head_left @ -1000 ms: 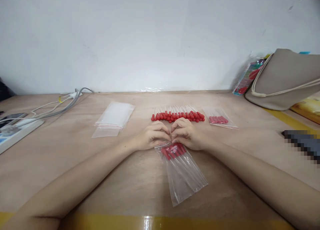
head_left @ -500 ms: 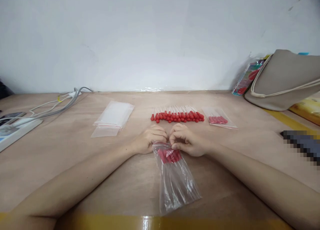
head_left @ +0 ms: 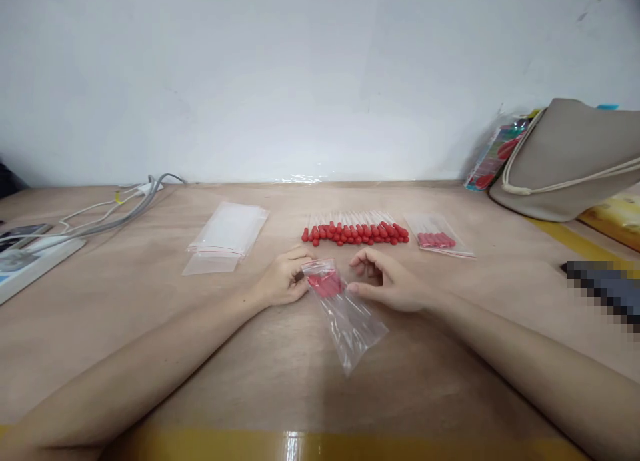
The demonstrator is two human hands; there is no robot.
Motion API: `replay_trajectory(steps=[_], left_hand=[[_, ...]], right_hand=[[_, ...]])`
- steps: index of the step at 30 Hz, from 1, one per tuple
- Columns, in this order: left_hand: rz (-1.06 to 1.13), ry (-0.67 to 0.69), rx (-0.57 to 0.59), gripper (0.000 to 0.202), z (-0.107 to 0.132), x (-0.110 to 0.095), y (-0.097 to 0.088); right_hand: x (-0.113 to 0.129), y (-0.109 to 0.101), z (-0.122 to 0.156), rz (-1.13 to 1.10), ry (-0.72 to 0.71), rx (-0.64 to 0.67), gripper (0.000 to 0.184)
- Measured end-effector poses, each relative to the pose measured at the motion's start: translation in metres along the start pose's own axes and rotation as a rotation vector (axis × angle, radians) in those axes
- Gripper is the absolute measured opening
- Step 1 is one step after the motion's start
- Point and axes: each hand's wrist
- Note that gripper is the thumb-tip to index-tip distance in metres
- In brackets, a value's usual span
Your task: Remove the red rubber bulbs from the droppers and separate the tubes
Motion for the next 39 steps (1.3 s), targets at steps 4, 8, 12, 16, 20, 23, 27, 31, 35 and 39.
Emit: replay_trajectory(steps=[4,8,12,16,20,23,27,31,35,39], left_hand=[[-0.044,-0.002,-0.067,0.013,0.008,0.000,-0.004],[0.132,0.112,0.065,0.019,0.018,0.001,-0.013],[0.223,-0.011,0.072,0.024,0.021,-0.003,-0.014],[0.260,-0.220,0.041,0.017,0.018,-0.013,-0.007],[0.374,-0.335,0.075,0.020,0.015,-0.022,-0.003],[0.487,-0.391,0.085,0.024,0.014,-0.023,-0.002],[0.377,-0.404,0.109,0.032,0.014,-0.021,-0.001],[0.145,-0.323,0.128,0.024,0.013,-0.027,-0.001],[-0.064,-0.205,0.114,0.018,0.011,-0.034,0.002],[-0.108,-0.204,0.105,0.018,0.009,-0.035,0.007]], right_hand=[[0.004,-0.004,0.013,0.217,-0.016,0.051,0.040],[0.002,-0.013,0.017,0.437,-0.138,-0.009,0.029],[-0.012,-0.015,0.016,0.585,-0.225,-0.145,0.019],[-0.024,-0.009,0.016,0.521,-0.248,-0.179,0.014],[-0.024,-0.004,0.015,0.521,-0.243,-0.216,0.013],[-0.023,-0.002,0.014,0.533,-0.214,-0.230,0.014],[-0.022,0.001,0.014,0.590,-0.187,-0.251,0.016],[-0.022,0.001,0.015,0.591,-0.191,-0.271,0.016],[-0.022,0.002,0.015,0.538,-0.197,-0.256,0.016],[-0.022,0.004,0.014,0.520,-0.195,-0.267,0.016]])
Point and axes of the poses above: each hand's wrist, its own z-axis away from the middle knuckle, its own y-axis out of the palm, x = y × z, and after that the axes turned 1 degree about x, right-handed
